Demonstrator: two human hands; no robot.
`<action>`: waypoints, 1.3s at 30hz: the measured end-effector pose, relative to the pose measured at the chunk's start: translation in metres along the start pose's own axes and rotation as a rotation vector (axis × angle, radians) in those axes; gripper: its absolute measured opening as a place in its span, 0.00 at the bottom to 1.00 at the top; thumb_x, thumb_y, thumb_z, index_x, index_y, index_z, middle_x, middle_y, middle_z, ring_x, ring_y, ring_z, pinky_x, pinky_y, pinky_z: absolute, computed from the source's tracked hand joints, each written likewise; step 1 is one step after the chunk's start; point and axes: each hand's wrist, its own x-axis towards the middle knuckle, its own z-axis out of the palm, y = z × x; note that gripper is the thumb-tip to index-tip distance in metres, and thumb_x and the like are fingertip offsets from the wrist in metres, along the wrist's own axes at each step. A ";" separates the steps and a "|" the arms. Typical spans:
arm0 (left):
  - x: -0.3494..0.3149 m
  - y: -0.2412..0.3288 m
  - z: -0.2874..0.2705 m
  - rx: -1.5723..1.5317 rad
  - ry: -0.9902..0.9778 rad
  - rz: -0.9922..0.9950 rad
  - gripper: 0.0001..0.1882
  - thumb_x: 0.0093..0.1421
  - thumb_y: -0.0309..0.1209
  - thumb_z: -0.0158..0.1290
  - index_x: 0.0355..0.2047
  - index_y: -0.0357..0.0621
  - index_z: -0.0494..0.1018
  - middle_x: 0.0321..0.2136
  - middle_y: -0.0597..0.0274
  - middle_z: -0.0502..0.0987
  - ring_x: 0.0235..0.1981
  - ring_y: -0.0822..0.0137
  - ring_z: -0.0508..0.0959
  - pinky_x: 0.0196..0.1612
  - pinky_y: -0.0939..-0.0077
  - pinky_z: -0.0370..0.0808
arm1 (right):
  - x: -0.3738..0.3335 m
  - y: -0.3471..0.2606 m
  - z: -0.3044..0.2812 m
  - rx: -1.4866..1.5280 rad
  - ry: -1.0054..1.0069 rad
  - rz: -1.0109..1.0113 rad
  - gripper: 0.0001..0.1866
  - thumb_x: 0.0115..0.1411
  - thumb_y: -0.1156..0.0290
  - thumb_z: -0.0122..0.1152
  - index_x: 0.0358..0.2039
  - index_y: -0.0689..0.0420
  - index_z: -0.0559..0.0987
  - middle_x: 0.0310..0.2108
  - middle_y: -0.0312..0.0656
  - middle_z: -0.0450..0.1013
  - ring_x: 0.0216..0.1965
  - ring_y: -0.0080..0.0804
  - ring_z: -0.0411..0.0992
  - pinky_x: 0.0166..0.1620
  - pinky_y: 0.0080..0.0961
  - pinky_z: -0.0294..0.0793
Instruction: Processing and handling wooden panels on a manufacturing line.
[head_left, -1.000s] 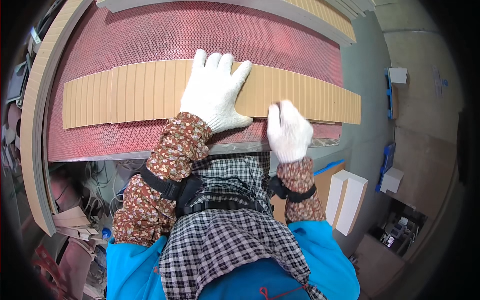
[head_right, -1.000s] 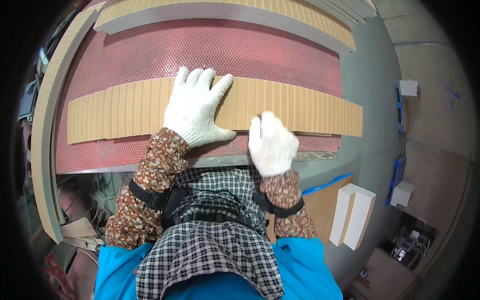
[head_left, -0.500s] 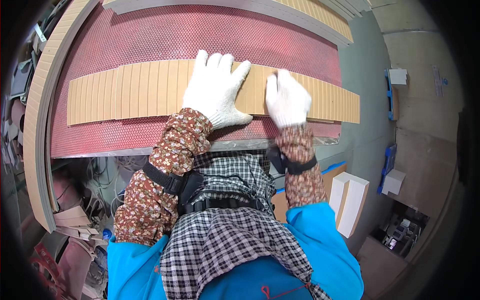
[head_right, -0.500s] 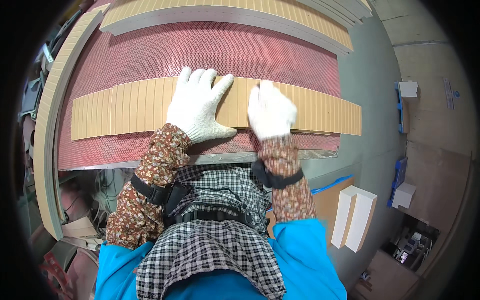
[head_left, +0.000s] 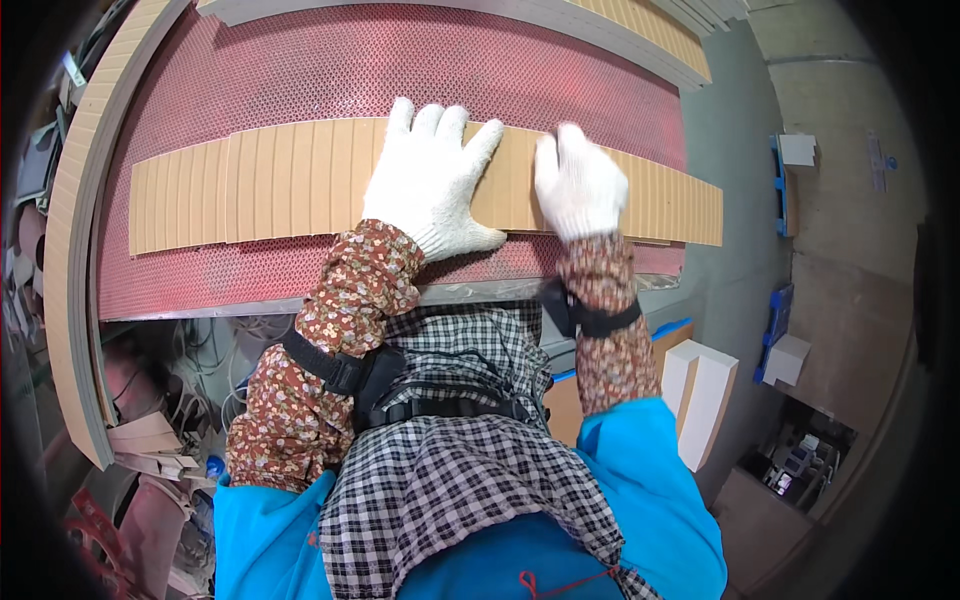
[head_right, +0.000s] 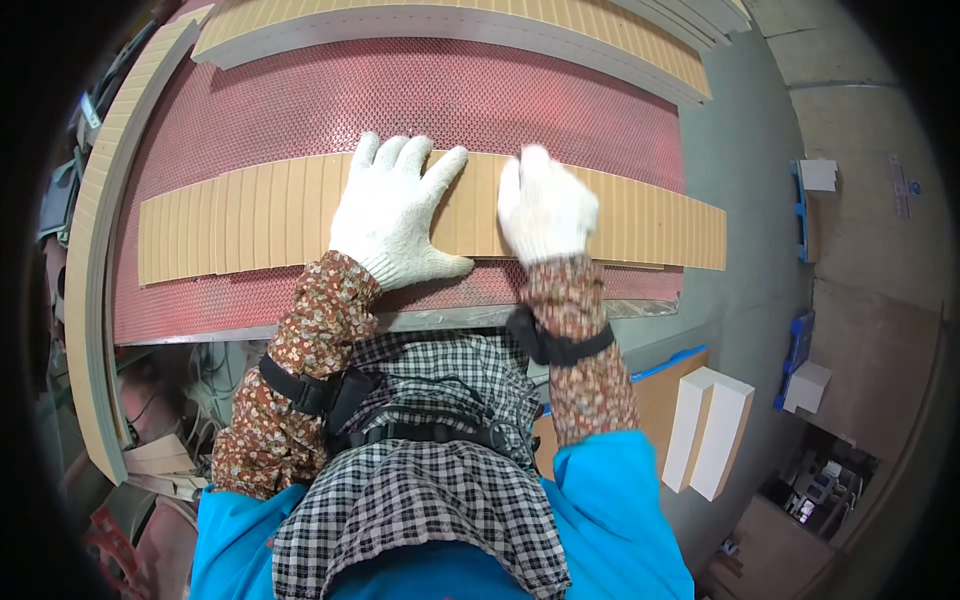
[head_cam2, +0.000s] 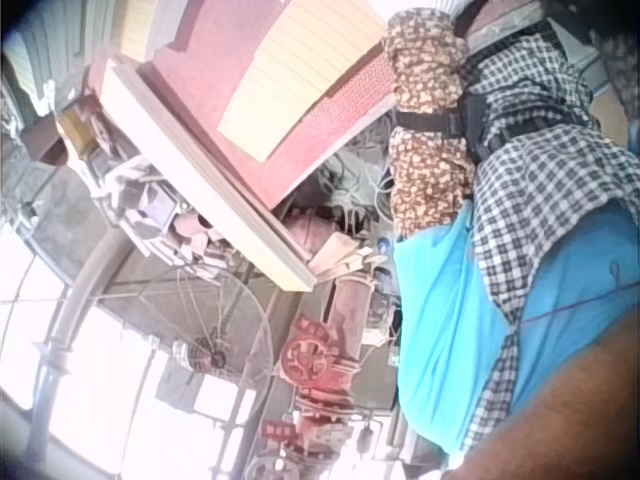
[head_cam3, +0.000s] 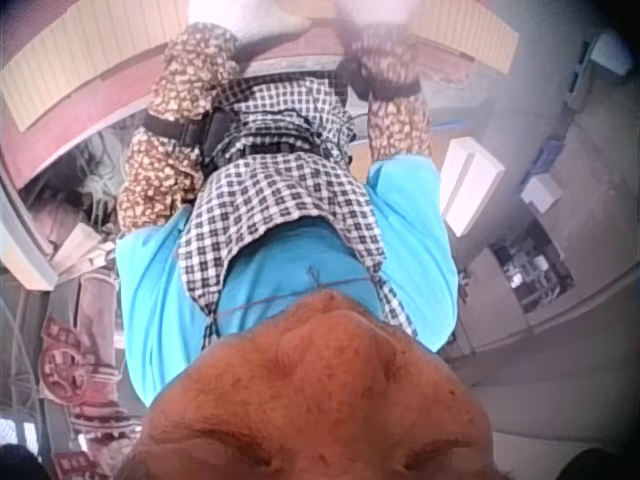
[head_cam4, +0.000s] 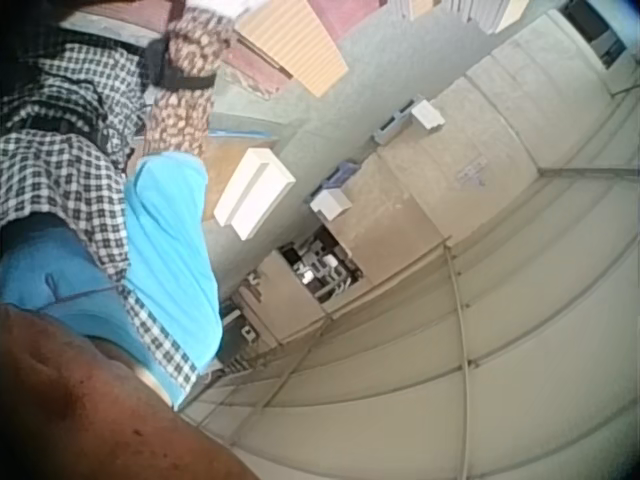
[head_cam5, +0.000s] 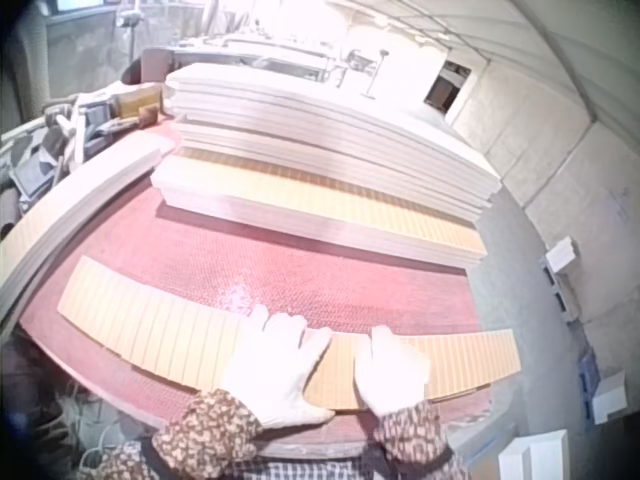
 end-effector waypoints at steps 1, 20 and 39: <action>0.000 0.000 0.000 0.023 -0.020 -0.004 0.56 0.39 0.59 0.72 0.66 0.44 0.70 0.54 0.47 0.74 0.60 0.48 0.71 0.70 0.45 0.59 | 0.014 -0.001 0.002 -0.041 -0.021 0.019 0.17 0.73 0.57 0.52 0.42 0.56 0.82 0.32 0.49 0.84 0.33 0.48 0.85 0.40 0.47 0.84; -0.001 -0.001 -0.001 -0.028 0.014 0.002 0.55 0.38 0.57 0.72 0.64 0.43 0.71 0.53 0.46 0.74 0.59 0.47 0.72 0.70 0.43 0.58 | -0.126 -0.007 -0.018 0.184 0.050 0.044 0.10 0.69 0.61 0.62 0.34 0.53 0.78 0.28 0.48 0.79 0.27 0.51 0.80 0.31 0.46 0.79; -0.001 0.000 0.002 -0.045 0.060 0.009 0.51 0.42 0.57 0.70 0.62 0.41 0.73 0.51 0.45 0.74 0.59 0.46 0.72 0.70 0.41 0.58 | -0.082 -0.017 -0.016 0.156 0.102 -0.109 0.09 0.70 0.63 0.61 0.35 0.53 0.79 0.29 0.46 0.80 0.27 0.45 0.81 0.30 0.37 0.80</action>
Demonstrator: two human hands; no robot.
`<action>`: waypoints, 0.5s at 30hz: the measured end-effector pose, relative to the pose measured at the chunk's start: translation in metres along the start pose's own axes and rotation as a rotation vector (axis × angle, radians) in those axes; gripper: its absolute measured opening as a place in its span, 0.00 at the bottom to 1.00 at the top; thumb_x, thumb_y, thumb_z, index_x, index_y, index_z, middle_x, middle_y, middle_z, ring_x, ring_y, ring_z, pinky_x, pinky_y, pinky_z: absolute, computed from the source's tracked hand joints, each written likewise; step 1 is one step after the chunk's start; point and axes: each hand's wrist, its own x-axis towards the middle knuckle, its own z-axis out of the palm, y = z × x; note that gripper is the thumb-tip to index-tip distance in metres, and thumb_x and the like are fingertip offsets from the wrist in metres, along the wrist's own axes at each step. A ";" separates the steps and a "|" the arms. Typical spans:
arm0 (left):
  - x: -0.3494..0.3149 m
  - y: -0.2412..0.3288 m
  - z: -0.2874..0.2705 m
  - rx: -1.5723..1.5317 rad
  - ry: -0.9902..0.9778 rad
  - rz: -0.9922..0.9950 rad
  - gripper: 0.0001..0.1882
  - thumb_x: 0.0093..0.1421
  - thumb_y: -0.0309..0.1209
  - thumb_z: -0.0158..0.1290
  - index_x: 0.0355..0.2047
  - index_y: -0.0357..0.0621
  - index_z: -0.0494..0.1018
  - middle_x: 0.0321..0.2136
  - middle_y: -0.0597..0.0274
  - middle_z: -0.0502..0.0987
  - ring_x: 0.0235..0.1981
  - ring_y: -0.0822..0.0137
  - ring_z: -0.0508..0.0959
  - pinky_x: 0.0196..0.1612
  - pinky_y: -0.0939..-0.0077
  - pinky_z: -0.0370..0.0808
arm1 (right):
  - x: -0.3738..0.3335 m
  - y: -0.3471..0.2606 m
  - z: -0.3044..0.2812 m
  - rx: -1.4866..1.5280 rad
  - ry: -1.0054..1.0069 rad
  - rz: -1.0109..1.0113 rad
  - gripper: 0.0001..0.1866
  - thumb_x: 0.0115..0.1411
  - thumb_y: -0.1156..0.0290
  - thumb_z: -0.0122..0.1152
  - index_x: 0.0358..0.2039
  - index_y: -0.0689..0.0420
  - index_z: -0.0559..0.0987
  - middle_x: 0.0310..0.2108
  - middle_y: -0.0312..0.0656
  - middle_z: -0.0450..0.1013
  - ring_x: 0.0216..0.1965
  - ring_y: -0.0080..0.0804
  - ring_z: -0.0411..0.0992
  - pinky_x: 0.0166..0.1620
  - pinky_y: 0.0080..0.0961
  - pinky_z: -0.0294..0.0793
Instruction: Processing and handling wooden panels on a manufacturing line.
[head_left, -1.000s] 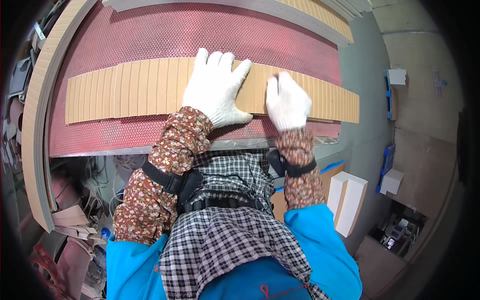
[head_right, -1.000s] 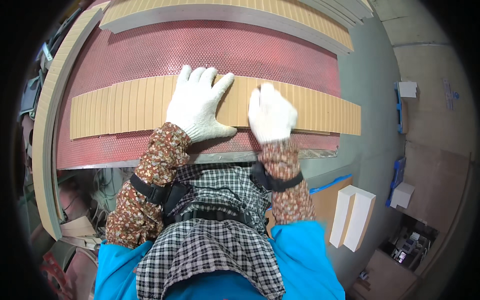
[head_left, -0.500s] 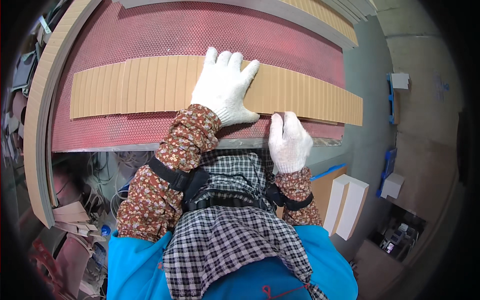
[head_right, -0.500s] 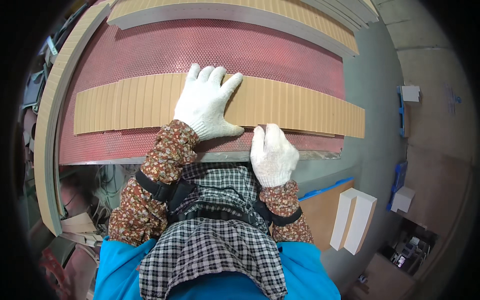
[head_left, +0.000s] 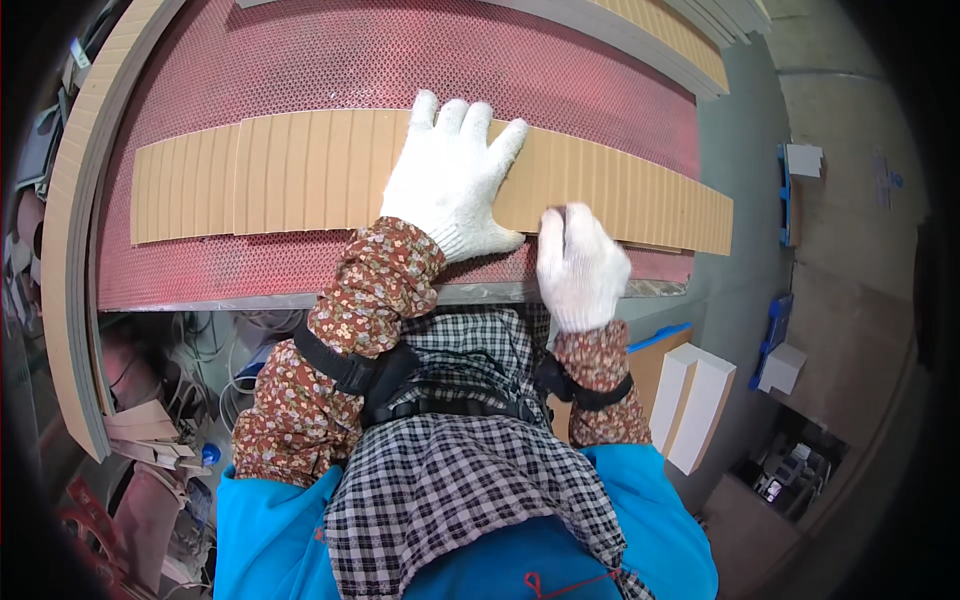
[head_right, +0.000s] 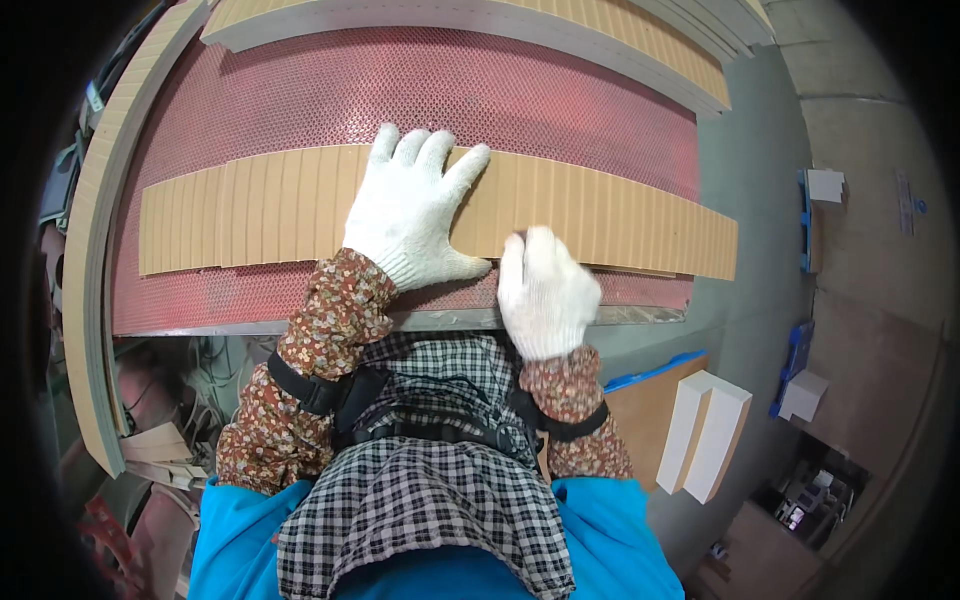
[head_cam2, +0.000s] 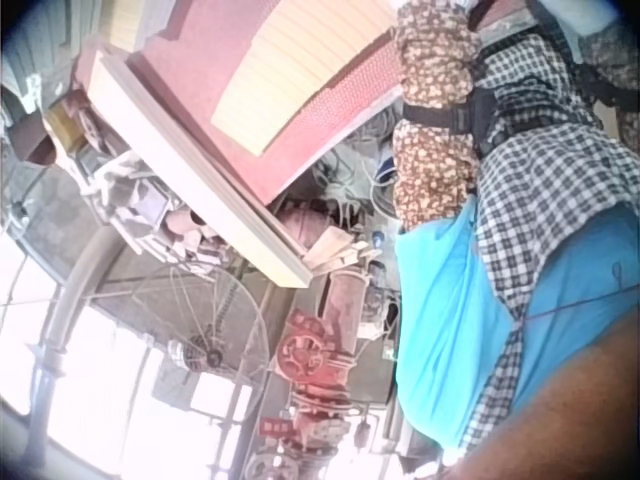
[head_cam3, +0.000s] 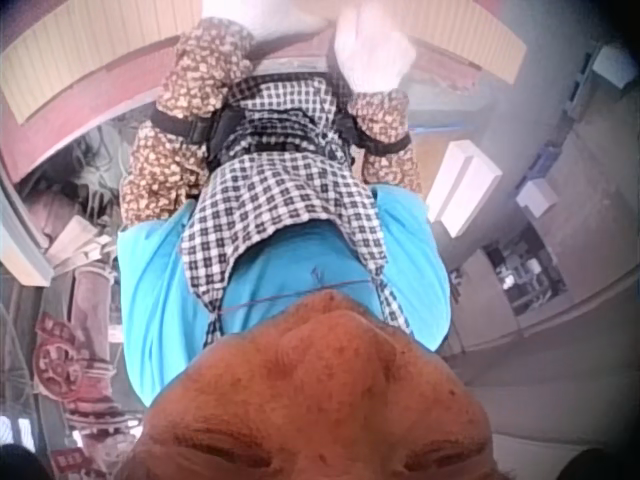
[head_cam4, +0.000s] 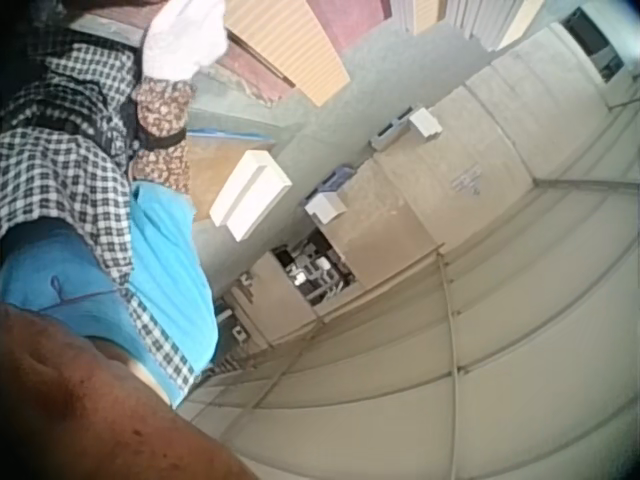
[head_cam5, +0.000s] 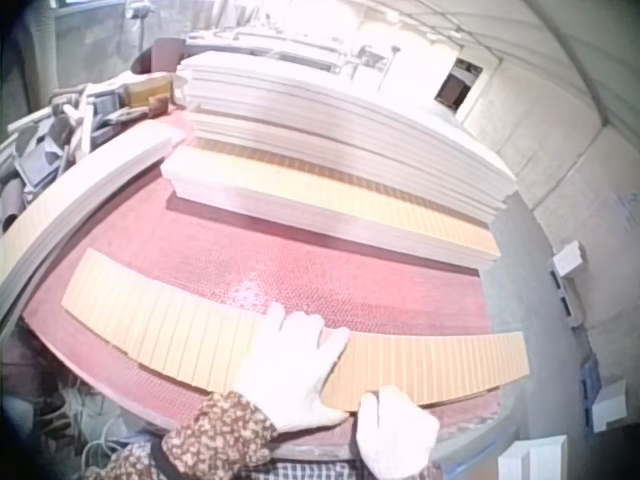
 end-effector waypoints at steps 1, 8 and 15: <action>0.000 0.000 0.000 0.003 -0.001 -0.003 0.51 0.42 0.57 0.70 0.63 0.42 0.72 0.51 0.45 0.74 0.59 0.46 0.72 0.71 0.41 0.58 | 0.010 0.002 0.004 -0.021 -0.006 0.026 0.09 0.70 0.62 0.60 0.35 0.52 0.80 0.28 0.46 0.80 0.27 0.45 0.81 0.30 0.38 0.80; 0.000 -0.002 0.003 0.063 -0.012 0.006 0.53 0.40 0.57 0.71 0.65 0.43 0.71 0.53 0.45 0.74 0.60 0.46 0.71 0.71 0.41 0.57 | 0.105 0.015 0.032 -0.199 -0.134 0.113 0.15 0.72 0.57 0.54 0.37 0.54 0.80 0.30 0.47 0.83 0.30 0.46 0.84 0.36 0.46 0.83; 0.000 -0.002 -0.001 0.013 -0.021 -0.003 0.53 0.40 0.58 0.71 0.64 0.42 0.72 0.53 0.46 0.74 0.60 0.46 0.71 0.72 0.41 0.57 | 0.056 0.006 0.020 -0.122 -0.086 0.104 0.14 0.73 0.58 0.55 0.38 0.54 0.80 0.31 0.46 0.83 0.30 0.47 0.83 0.36 0.45 0.83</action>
